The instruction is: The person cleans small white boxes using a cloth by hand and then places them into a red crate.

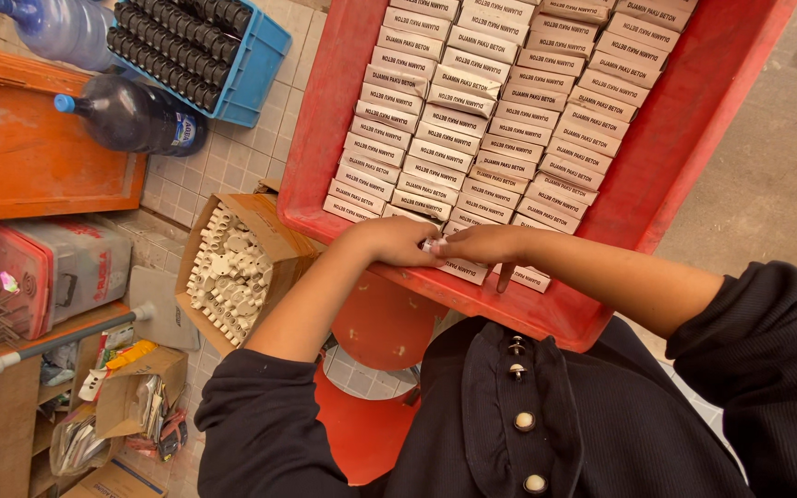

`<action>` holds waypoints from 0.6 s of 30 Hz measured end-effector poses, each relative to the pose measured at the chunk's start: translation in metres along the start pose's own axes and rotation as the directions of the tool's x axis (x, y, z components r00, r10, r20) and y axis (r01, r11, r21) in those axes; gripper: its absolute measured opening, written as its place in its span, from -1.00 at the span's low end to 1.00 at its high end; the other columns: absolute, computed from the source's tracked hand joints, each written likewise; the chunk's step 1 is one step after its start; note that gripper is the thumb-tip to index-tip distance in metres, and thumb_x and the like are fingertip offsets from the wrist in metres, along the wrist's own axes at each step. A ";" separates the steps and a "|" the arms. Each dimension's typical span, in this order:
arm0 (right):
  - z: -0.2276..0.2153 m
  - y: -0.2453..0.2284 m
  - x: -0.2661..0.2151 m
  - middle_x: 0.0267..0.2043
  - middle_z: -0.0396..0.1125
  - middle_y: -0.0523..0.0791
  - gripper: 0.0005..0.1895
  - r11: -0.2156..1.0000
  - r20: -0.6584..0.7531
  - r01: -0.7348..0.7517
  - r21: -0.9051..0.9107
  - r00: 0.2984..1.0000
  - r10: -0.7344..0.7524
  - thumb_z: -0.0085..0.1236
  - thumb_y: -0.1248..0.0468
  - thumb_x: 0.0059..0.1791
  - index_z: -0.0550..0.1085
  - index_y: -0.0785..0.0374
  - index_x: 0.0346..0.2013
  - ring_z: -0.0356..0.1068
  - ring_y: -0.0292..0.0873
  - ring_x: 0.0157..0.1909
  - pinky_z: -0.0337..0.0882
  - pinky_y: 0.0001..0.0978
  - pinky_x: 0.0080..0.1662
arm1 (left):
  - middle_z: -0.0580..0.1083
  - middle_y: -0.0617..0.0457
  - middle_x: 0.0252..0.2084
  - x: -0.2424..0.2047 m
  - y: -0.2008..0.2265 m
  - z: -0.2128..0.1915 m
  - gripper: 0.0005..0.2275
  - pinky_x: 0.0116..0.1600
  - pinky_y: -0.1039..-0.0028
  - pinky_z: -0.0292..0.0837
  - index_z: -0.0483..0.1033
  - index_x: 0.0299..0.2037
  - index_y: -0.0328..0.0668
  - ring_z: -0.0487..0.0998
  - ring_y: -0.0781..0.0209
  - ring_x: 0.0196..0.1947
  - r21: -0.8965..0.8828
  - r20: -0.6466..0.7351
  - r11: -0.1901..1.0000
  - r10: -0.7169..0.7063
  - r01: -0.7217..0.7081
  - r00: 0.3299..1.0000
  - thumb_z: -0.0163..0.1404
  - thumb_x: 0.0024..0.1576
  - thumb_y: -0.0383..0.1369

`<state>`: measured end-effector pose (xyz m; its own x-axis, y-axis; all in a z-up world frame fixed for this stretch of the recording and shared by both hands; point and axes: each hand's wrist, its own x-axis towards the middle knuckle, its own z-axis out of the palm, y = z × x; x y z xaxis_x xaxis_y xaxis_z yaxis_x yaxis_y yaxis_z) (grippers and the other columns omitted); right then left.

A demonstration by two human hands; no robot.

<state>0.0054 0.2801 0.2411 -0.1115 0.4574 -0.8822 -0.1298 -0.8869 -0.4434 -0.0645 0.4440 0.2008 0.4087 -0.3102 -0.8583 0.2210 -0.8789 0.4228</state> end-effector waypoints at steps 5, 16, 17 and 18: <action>-0.011 0.037 0.045 0.21 0.11 0.21 -0.10 0.999 0.061 0.019 -0.042 0.998 -0.017 0.24 0.07 -0.15 0.05 0.20 0.38 0.31 0.18 0.05 0.59 -0.13 -0.29 | 0.39 -0.26 0.15 0.013 -0.034 -0.001 -0.19 0.29 0.14 0.23 0.23 0.23 -0.18 0.36 -0.15 0.21 -0.088 0.026 0.993 -0.078 0.080 0.997 0.08 -0.15 0.20; -0.030 0.029 0.056 -0.03 0.26 0.16 -0.19 0.994 0.159 0.012 -0.106 0.987 0.005 0.21 0.12 -0.16 0.17 0.30 0.31 0.30 0.00 -0.19 0.59 -0.17 -0.34 | 0.26 -0.44 0.23 -0.014 -0.021 -0.021 -0.34 0.34 0.07 0.13 0.06 0.30 -0.20 0.23 -0.30 0.29 -0.389 -0.010 0.920 -0.053 0.045 0.999 -0.08 0.01 -0.08; -0.029 0.030 0.062 -0.17 0.30 0.10 -0.21 0.996 0.167 0.016 -0.083 0.986 -0.001 0.19 0.15 -0.16 0.16 0.33 0.30 0.32 -0.06 -0.29 0.59 -0.22 -0.38 | 0.26 -0.42 0.23 -0.009 -0.023 -0.018 -0.36 0.35 0.07 0.11 0.08 0.30 -0.15 0.22 -0.28 0.29 -0.365 -0.013 0.929 -0.066 0.056 0.998 -0.11 0.02 -0.06; -0.029 0.031 0.067 -0.32 0.35 0.04 -0.22 0.998 0.175 0.019 -0.060 0.985 -0.008 0.18 0.19 -0.15 0.15 0.37 0.30 0.34 -0.13 -0.38 0.59 -0.27 -0.42 | 0.26 -0.39 0.24 -0.005 -0.025 -0.016 -0.38 0.35 0.07 0.10 0.11 0.29 -0.11 0.22 -0.26 0.30 -0.341 -0.016 0.938 -0.077 0.067 0.997 -0.13 0.03 -0.04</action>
<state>0.0223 0.2815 0.1636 -0.2812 0.4690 -0.8373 -0.0722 -0.8803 -0.4689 -0.0578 0.4735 0.1991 0.4048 -0.2352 -0.8836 0.5367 -0.7213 0.4379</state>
